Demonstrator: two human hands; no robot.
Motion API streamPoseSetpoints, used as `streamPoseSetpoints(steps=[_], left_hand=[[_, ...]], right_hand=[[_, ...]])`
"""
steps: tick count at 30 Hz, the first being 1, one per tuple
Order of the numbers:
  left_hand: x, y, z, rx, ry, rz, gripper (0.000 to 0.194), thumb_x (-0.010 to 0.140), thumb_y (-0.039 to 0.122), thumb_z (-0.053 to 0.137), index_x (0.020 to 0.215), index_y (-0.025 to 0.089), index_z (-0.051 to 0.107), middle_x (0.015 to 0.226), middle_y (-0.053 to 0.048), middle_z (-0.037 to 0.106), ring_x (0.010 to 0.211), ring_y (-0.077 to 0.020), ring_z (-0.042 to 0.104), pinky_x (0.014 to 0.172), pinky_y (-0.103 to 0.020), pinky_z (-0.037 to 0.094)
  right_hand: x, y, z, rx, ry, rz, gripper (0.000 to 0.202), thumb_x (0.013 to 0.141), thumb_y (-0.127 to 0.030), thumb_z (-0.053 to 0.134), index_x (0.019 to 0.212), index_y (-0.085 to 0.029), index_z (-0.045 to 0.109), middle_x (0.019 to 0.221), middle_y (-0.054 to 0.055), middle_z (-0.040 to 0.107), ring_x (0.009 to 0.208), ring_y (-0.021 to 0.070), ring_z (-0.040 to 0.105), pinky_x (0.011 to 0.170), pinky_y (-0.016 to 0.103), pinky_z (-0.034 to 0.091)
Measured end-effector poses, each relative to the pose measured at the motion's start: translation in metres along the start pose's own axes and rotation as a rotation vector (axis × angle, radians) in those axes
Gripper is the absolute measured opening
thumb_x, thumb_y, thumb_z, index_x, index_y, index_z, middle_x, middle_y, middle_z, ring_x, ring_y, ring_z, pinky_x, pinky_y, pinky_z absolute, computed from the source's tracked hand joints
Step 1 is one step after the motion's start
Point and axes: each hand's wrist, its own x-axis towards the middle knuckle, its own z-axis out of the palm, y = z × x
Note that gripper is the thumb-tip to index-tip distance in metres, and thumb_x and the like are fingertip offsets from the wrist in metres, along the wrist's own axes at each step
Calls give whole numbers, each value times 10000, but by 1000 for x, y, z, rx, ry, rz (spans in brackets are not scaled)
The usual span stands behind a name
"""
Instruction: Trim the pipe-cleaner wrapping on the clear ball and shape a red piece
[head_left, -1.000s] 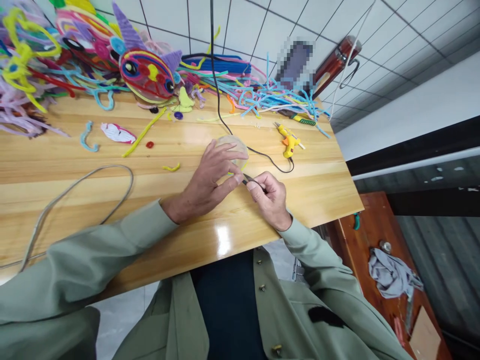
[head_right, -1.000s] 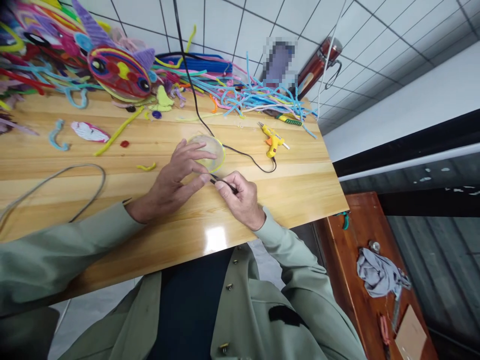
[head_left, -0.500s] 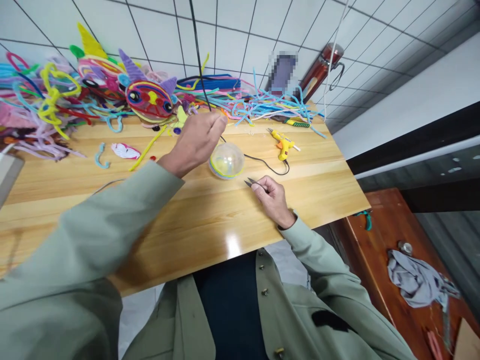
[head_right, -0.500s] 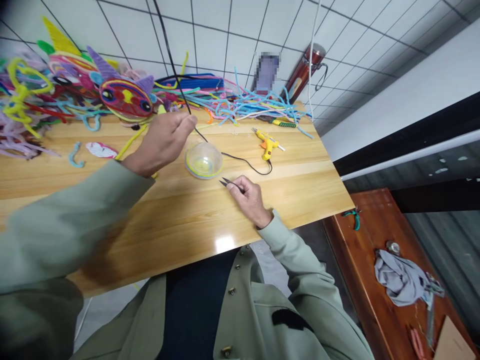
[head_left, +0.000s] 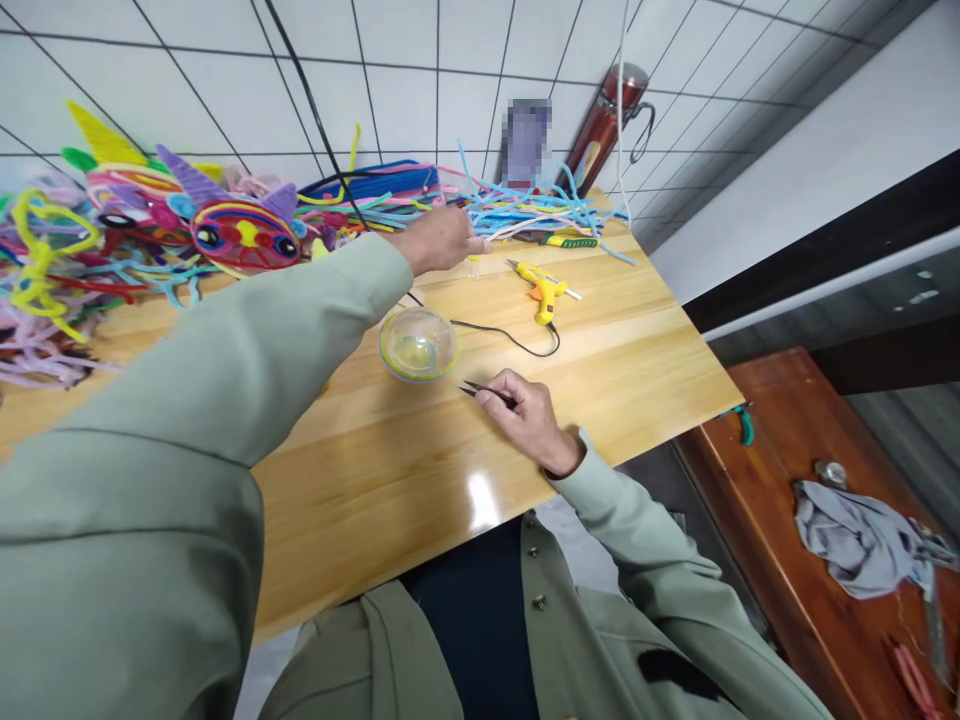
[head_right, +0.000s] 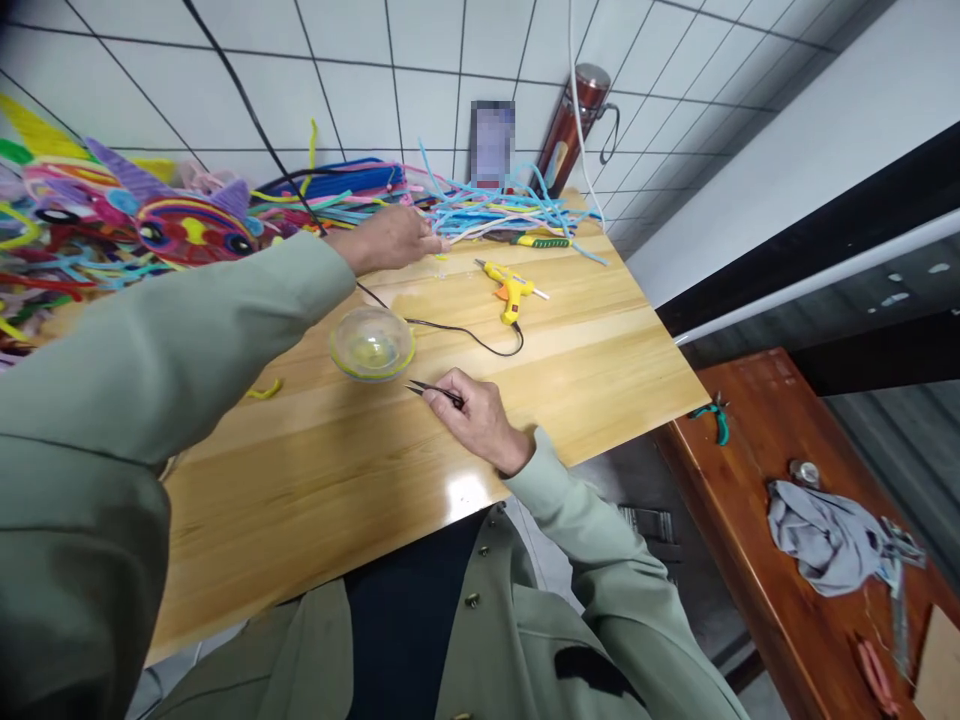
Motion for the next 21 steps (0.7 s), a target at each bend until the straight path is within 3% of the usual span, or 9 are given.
streamPoseSetpoints(steps=[2, 4, 7, 12, 15, 18, 21], left_hand=[[5, 2, 2, 63, -116, -52, 572, 1029, 601, 722, 639, 241, 508, 616, 8, 410, 876, -279, 691, 882, -388, 485], [6, 5, -1, 96, -189, -98, 448, 952, 470, 787, 668, 239, 529, 656, -6, 482, 940, -305, 698, 921, -394, 488], [1, 8, -10, 73, -195, -113, 318, 921, 342, 756, 684, 239, 570, 673, -19, 548, 982, -289, 659, 976, -394, 473], [-24, 18, -34, -6, -128, -182, 403, 1064, 445, 646, 705, 262, 638, 643, -29, 600, 969, -263, 627, 962, -397, 480], [-53, 36, -54, 74, -17, -315, 417, 1121, 415, 615, 742, 242, 627, 710, -17, 634, 929, -226, 608, 1006, -404, 498], [-101, 52, -71, 10, 74, -256, 404, 1181, 452, 555, 902, 192, 688, 892, -26, 720, 889, -187, 592, 1008, -423, 536], [-160, 53, -72, -72, 145, -215, 483, 1145, 640, 588, 1169, 180, 730, 1203, -69, 793, 1127, -248, 686, 1098, -486, 567]], right_hand=[[0, 1, -1, -3, 1, -1, 329, 1022, -472, 731, 795, -255, 636, 596, -86, 460, 546, 112, 335, 568, 297, 330], [1, 2, -1, 0, 4, -1, 326, 1022, -474, 730, 799, -255, 637, 599, -88, 465, 542, 110, 336, 571, 298, 337], [1, 3, 0, 2, 12, -3, 328, 1021, -481, 729, 802, -258, 631, 593, -92, 457, 548, 114, 345, 585, 301, 348], [2, 3, 0, 19, 27, 13, 337, 1014, -502, 737, 812, -253, 635, 606, -86, 480, 578, 120, 371, 608, 306, 350], [2, 4, -1, 56, 74, 37, 386, 1008, -566, 745, 822, -245, 638, 631, -79, 506, 599, 118, 389, 614, 304, 336], [4, 6, -2, 145, 135, 76, 417, 989, -605, 752, 825, -247, 616, 611, -87, 488, 582, 112, 374, 602, 298, 325], [8, 7, -3, 250, 164, 127, 437, 962, -625, 765, 820, -258, 575, 580, -93, 493, 552, 108, 365, 582, 289, 323]])
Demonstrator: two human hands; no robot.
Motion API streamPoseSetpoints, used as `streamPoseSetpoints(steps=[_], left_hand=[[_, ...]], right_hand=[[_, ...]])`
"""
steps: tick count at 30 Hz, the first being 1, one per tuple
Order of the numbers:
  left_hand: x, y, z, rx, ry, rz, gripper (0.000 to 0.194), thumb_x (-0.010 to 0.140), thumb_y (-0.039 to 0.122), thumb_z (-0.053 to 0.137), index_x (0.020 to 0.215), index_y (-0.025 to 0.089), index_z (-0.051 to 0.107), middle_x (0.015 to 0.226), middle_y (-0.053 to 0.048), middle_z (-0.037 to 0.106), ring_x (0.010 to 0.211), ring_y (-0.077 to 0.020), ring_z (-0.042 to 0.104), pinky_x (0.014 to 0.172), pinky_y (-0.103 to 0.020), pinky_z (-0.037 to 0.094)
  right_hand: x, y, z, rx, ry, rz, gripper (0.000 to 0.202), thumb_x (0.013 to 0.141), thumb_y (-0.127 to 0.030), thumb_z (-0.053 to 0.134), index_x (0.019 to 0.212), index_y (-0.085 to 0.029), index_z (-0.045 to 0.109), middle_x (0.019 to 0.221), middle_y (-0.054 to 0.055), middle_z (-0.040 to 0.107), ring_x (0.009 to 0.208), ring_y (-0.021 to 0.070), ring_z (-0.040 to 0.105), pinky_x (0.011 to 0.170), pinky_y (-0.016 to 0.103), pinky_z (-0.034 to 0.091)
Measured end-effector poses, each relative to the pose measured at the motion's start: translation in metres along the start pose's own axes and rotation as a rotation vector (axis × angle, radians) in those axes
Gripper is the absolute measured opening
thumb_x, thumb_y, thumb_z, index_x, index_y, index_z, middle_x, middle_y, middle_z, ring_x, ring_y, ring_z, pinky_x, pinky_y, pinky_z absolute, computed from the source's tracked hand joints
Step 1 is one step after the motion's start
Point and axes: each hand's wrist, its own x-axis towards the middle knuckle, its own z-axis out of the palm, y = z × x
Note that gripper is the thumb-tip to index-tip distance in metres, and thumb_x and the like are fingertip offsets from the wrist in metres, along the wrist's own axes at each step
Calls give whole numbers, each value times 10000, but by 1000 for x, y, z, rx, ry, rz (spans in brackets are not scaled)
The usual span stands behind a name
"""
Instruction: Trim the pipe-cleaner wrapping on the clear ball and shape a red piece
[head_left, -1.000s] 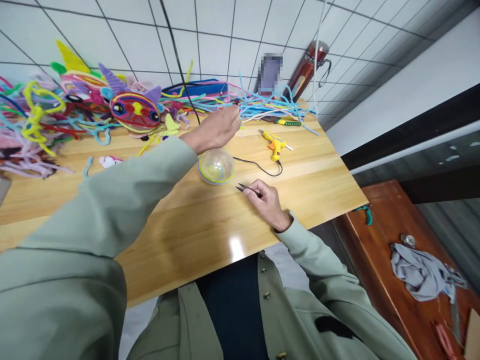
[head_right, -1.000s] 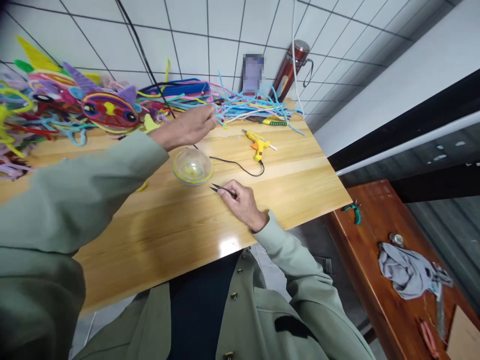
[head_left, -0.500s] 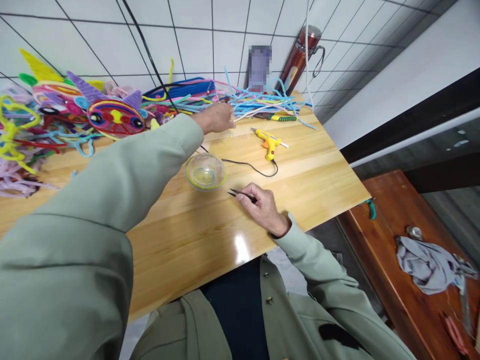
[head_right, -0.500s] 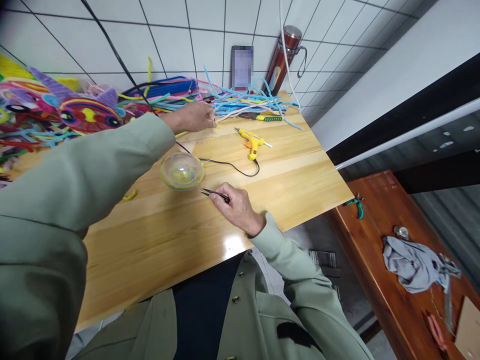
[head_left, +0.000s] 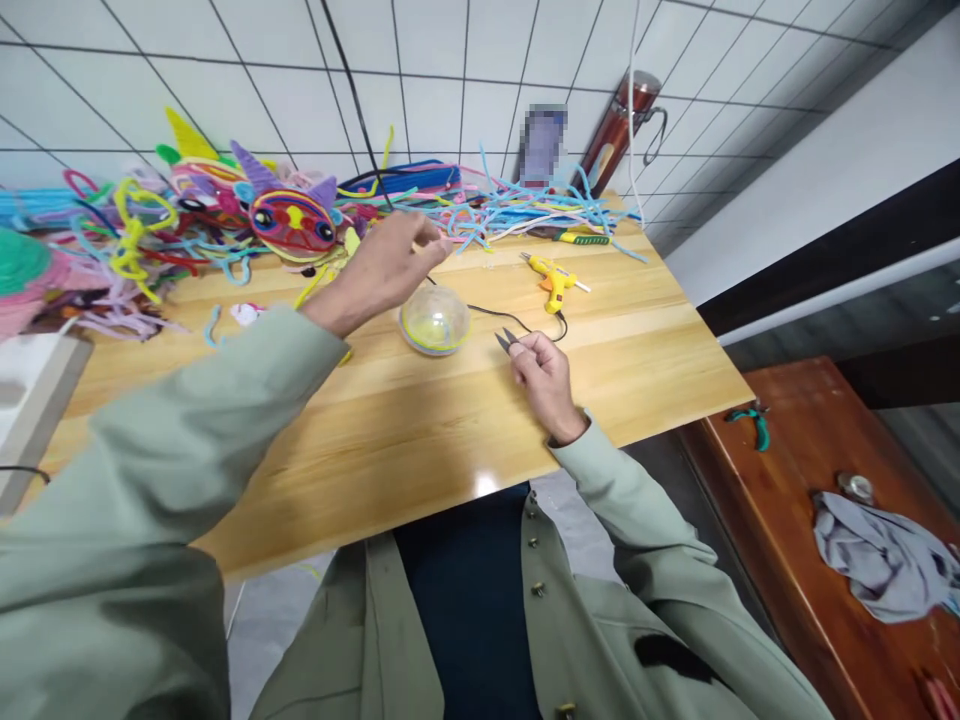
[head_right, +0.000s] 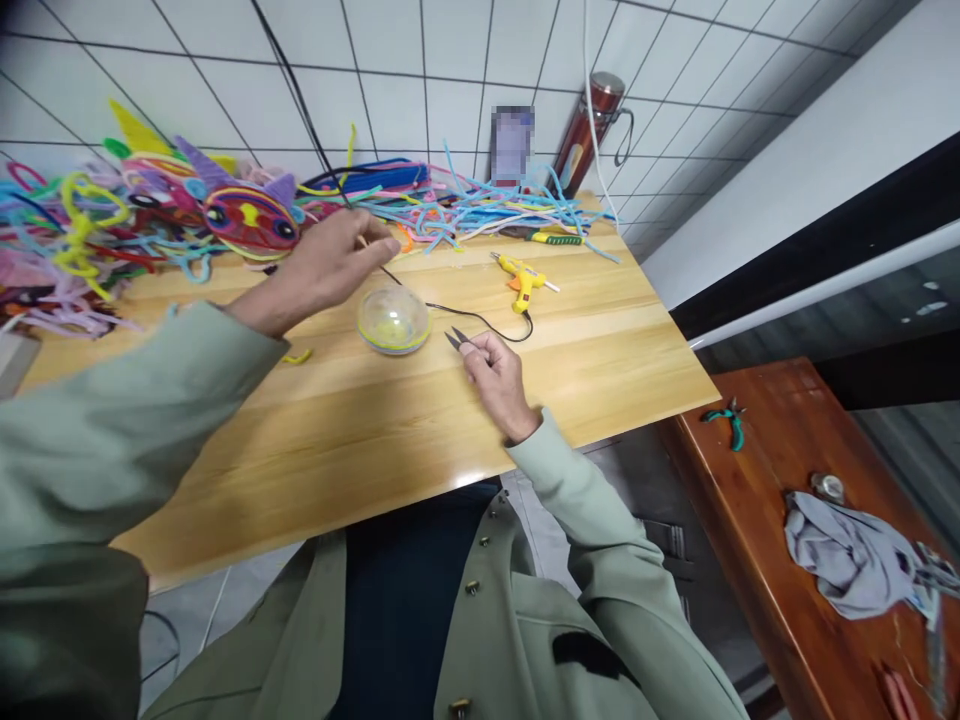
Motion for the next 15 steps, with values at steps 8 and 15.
streamPoseSetpoints(steps=[8, 15], left_hand=[[-83, -32, 45, -222, -51, -56, 835, 992, 691, 733, 1618, 181, 520, 1672, -205, 615, 1558, -428, 600, 1333, -658, 487], [-91, -34, 65, -191, 135, 129, 865, 965, 556, 810, 1687, 186, 508, 1590, -199, 643, 1532, -414, 591, 1338, -663, 476]], right_hand=[[3, -6, 5, 73, -14, 60, 455, 892, -593, 834, 790, -264, 536, 548, -103, 527, 503, 85, 384, 540, 268, 329], [16, -34, 5, 67, -184, 35, 418, 912, -563, 861, 809, -244, 610, 604, -70, 630, 515, 84, 485, 527, 241, 395]])
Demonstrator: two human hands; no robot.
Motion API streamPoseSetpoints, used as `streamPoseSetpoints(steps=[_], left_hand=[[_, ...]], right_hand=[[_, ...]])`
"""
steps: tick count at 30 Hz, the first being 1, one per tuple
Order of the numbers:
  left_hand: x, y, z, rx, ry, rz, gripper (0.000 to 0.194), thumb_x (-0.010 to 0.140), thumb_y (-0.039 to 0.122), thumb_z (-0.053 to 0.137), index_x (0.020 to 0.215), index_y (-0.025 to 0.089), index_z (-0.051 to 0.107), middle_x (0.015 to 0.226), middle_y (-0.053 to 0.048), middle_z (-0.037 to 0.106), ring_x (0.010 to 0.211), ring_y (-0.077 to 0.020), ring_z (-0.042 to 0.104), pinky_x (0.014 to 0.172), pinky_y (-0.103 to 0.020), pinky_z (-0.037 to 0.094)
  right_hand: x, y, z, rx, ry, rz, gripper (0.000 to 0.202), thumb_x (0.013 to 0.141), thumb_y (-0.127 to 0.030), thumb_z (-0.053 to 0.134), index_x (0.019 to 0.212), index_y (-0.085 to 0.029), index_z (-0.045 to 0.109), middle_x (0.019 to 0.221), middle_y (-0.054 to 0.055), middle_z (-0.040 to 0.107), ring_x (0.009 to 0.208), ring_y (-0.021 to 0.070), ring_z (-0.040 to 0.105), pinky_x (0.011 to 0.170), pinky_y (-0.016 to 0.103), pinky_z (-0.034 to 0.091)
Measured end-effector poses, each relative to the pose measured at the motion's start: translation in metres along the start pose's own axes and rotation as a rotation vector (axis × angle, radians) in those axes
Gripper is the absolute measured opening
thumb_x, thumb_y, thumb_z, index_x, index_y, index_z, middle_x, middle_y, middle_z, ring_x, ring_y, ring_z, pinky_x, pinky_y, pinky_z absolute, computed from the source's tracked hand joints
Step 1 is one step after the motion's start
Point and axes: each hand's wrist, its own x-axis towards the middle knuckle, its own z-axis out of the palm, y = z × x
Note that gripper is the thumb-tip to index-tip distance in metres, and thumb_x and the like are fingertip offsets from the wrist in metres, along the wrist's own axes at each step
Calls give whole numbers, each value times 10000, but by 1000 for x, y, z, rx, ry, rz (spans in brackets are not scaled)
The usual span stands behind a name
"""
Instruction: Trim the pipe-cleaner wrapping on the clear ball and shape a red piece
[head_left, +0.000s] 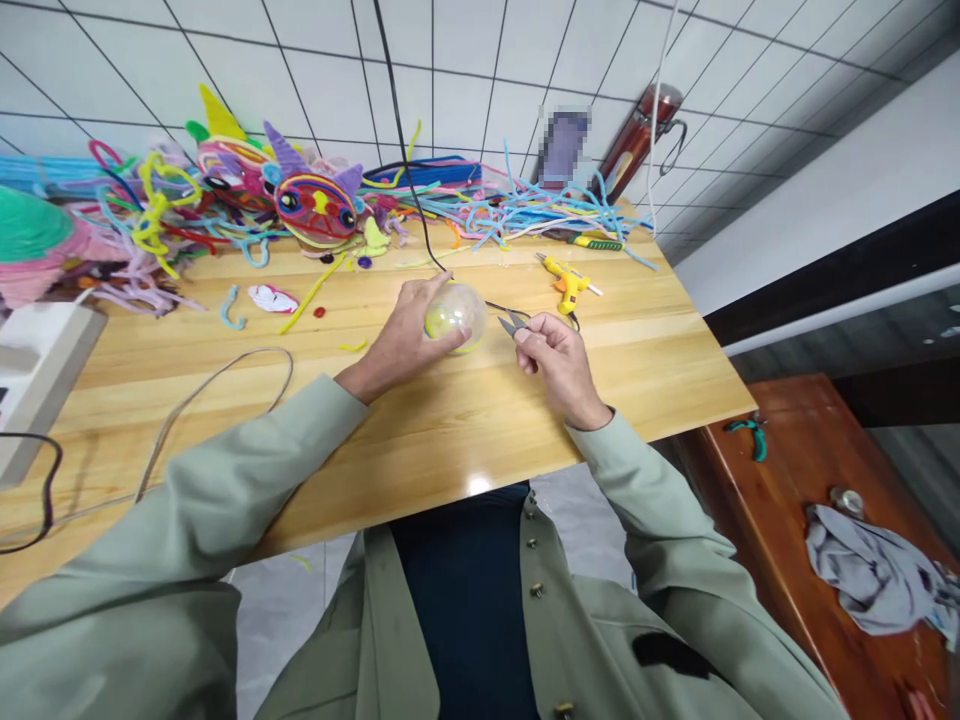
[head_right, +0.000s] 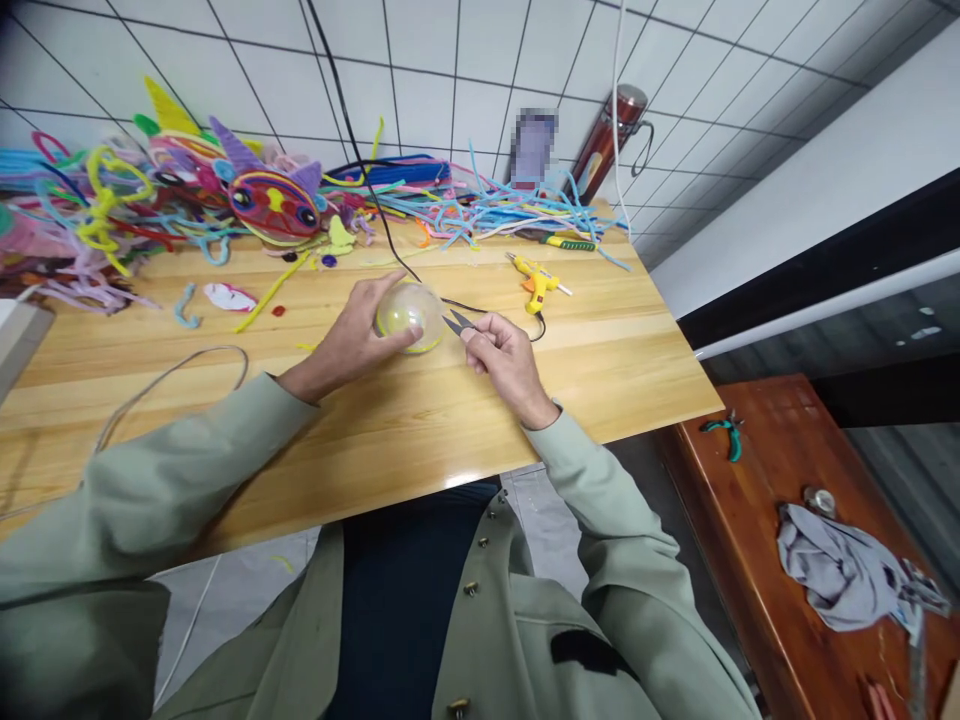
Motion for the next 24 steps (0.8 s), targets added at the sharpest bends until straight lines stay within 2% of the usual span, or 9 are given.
streamPoseSetpoints(steps=[4, 9, 13, 18, 20, 24], left_hand=[[-12, -6, -2, 54, 78, 115, 799, 984, 524, 842, 1655, 214, 539, 1583, -205, 613, 1539, -412, 562, 1330, -670, 476], [-20, -11, 5, -27, 96, 168, 827, 1010, 681, 829, 1649, 271, 503, 1662, -202, 569, 1624, -437, 506, 1358, -707, 434], [-21, -12, 11, -62, 110, 163, 952, 909, 840, 860, 1620, 307, 517, 1619, -167, 618, 1556, -411, 585, 1331, -655, 493], [-18, -13, 16, -92, 134, 190, 1004, 911, 804, 882, 1688, 318, 473, 1585, -155, 643, 1505, -398, 620, 1301, -635, 523], [-17, -14, 17, -106, 132, 223, 976, 934, 809, 854, 1694, 337, 465, 1587, -150, 648, 1500, -392, 625, 1283, -660, 535], [-17, -12, 17, -179, 155, 238, 799, 1009, 751, 815, 1651, 384, 512, 1553, -124, 683, 1490, -365, 648, 1274, -662, 552]], right_hand=[[21, -8, 2, -20, -142, 0, 449, 910, -597, 884, 826, -238, 627, 612, -67, 646, 513, 81, 494, 520, 230, 393], [40, -1, 14, -86, -285, 31, 462, 919, -598, 882, 804, -226, 634, 551, -77, 596, 487, 79, 449, 511, 236, 342], [41, 8, 16, -145, -298, 45, 412, 950, -535, 856, 781, -223, 646, 536, -83, 566, 481, 78, 409, 509, 250, 302], [36, 11, 13, -133, -354, 58, 346, 992, -468, 820, 800, -219, 674, 552, -80, 569, 491, 81, 397, 515, 262, 295], [34, 11, 14, -127, -362, 61, 333, 998, -447, 817, 801, -219, 674, 553, -83, 560, 488, 78, 378, 514, 265, 286], [28, 13, 19, -86, -292, 59, 363, 1004, -469, 830, 800, -223, 657, 547, -88, 545, 483, 75, 349, 515, 271, 282]])
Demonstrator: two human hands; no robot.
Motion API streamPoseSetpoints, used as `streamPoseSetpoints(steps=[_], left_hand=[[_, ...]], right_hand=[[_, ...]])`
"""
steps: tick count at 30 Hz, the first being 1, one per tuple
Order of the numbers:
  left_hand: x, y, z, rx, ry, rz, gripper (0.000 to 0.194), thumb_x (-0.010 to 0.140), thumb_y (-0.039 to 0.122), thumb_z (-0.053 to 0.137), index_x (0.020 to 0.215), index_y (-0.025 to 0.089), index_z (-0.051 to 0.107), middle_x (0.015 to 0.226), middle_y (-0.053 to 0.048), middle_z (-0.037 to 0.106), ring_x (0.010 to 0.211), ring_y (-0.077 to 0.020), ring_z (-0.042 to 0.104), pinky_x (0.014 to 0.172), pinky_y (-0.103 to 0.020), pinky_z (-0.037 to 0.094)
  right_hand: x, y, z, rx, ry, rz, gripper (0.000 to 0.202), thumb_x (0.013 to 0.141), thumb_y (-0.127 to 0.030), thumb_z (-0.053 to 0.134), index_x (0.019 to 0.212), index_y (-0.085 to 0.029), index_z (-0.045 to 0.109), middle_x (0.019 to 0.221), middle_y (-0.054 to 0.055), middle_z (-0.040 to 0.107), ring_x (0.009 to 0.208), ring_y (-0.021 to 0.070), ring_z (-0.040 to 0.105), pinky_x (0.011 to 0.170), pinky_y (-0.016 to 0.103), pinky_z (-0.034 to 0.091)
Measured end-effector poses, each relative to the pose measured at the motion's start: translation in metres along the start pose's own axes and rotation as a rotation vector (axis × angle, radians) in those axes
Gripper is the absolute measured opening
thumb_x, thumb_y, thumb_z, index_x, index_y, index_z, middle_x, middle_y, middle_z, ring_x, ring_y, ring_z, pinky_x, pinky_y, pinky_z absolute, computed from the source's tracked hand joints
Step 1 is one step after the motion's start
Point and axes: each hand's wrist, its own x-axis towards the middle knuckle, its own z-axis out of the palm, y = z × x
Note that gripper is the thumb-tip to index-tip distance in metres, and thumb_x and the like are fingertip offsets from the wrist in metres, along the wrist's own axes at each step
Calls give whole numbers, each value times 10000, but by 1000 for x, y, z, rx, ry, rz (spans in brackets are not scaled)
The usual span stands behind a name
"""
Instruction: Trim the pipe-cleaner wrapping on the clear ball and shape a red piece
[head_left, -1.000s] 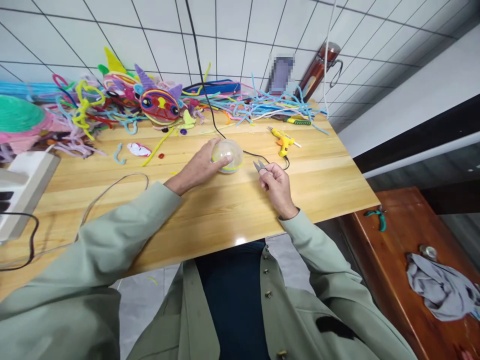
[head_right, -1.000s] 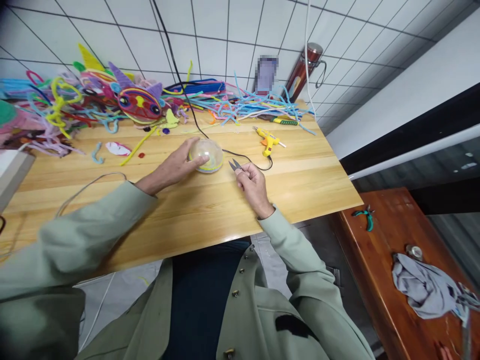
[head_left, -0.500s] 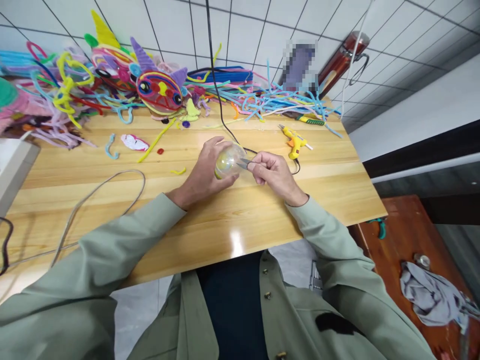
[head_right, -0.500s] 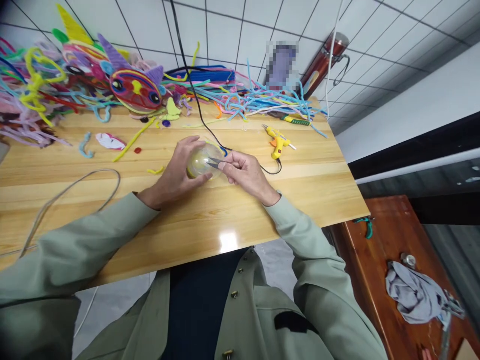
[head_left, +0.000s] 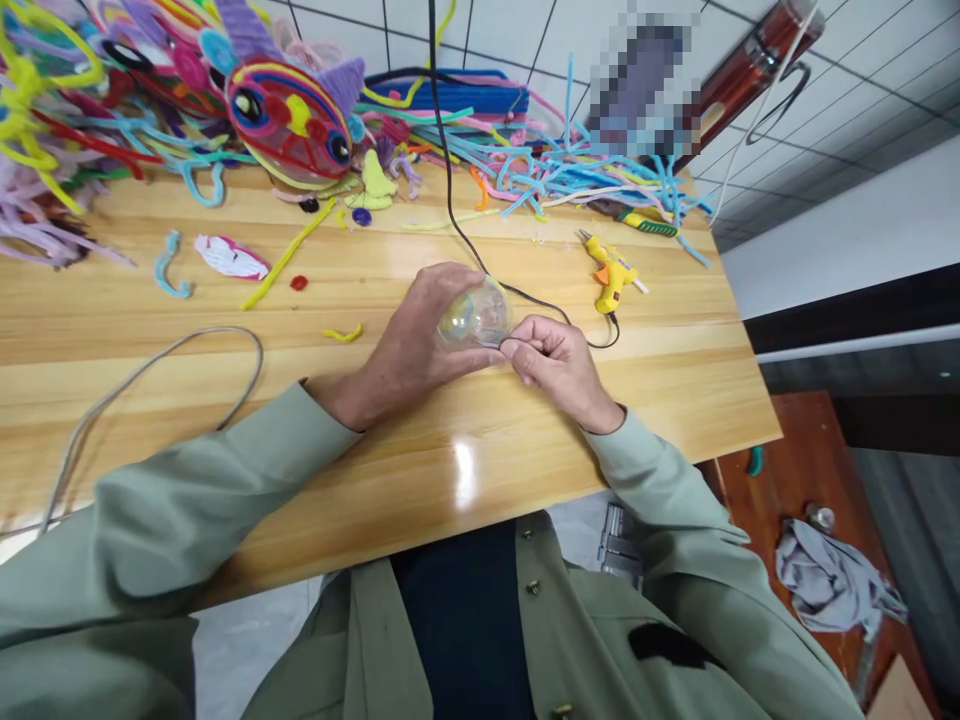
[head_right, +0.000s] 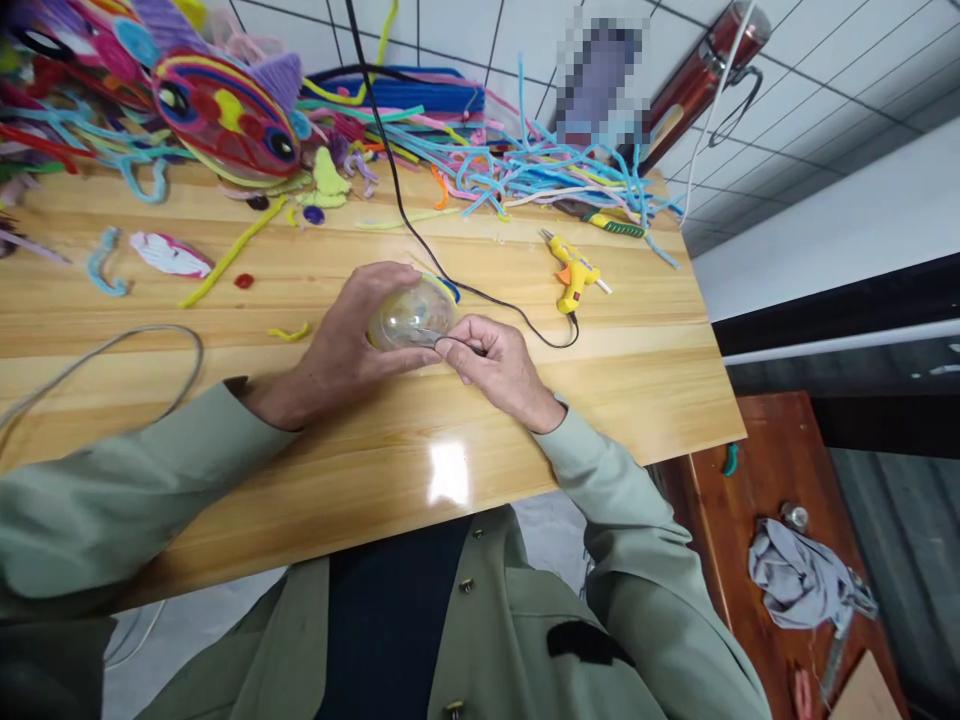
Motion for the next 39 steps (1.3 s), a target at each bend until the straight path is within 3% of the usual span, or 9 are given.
streamPoseSetpoints(steps=[7, 11, 18, 22, 26, 28, 33, 39], left_hand=[[-4, 9, 2, 53, 45, -42, 726, 1042, 765, 771, 1599, 351, 560, 1547, -113, 676, 1492, -388, 634, 1281, -737, 541], [-6, 12, 3, 80, 46, -45, 704, 1065, 761, 739, 1612, 372, 528, 1566, -111, 653, 1502, -377, 623, 1293, -734, 542], [-8, 15, 3, 84, 6, -112, 712, 1077, 775, 702, 1624, 357, 519, 1628, -112, 612, 1589, -369, 547, 1359, -718, 464], [-10, 17, 5, 137, 14, -126, 735, 1074, 808, 676, 1614, 333, 526, 1629, -135, 617, 1591, -372, 563, 1351, -672, 485], [-10, 17, 6, 110, 52, -94, 655, 1102, 718, 700, 1617, 352, 528, 1619, -130, 630, 1592, -373, 573, 1364, -662, 463], [-10, 16, 5, 58, 38, -95, 653, 1103, 686, 719, 1639, 384, 501, 1623, -118, 633, 1605, -371, 568, 1381, -651, 448], [-8, 9, -1, -21, -49, -199, 908, 982, 746, 850, 1675, 353, 414, 1676, -154, 584, 1596, -393, 593, 1353, -625, 510], [-3, 8, -6, -4, -133, -164, 915, 992, 814, 794, 1684, 339, 429, 1709, -150, 578, 1654, -400, 526, 1395, -660, 451]], right_hand=[[-7, -1, 12, 37, 72, 47, 544, 959, -716, 843, 801, -245, 623, 552, -79, 532, 507, 94, 364, 524, 283, 305], [-10, 0, 16, 49, 105, 60, 585, 934, -772, 841, 793, -249, 619, 555, -78, 529, 509, 97, 353, 524, 288, 301], [-13, 5, 21, 67, 159, 69, 568, 933, -761, 854, 811, -246, 646, 562, -80, 531, 513, 101, 360, 542, 292, 327], [-13, 6, 24, 79, 171, 43, 579, 938, -773, 842, 812, -249, 633, 558, -86, 515, 513, 99, 346, 542, 288, 327], [-10, 5, 26, 79, 175, 48, 609, 933, -810, 818, 801, -255, 605, 557, -83, 511, 513, 101, 339, 527, 286, 312], [-9, 4, 24, 89, 155, 57, 603, 927, -810, 822, 812, -255, 615, 547, -87, 515, 496, 98, 339, 512, 284, 297], [-5, -4, 9, 56, 34, 78, 557, 927, -721, 879, 787, -244, 630, 535, -80, 565, 472, 84, 361, 501, 276, 290], [-5, -12, -1, -10, -11, 83, 526, 946, -660, 882, 762, -242, 621, 530, -79, 562, 483, 83, 366, 516, 269, 307]])
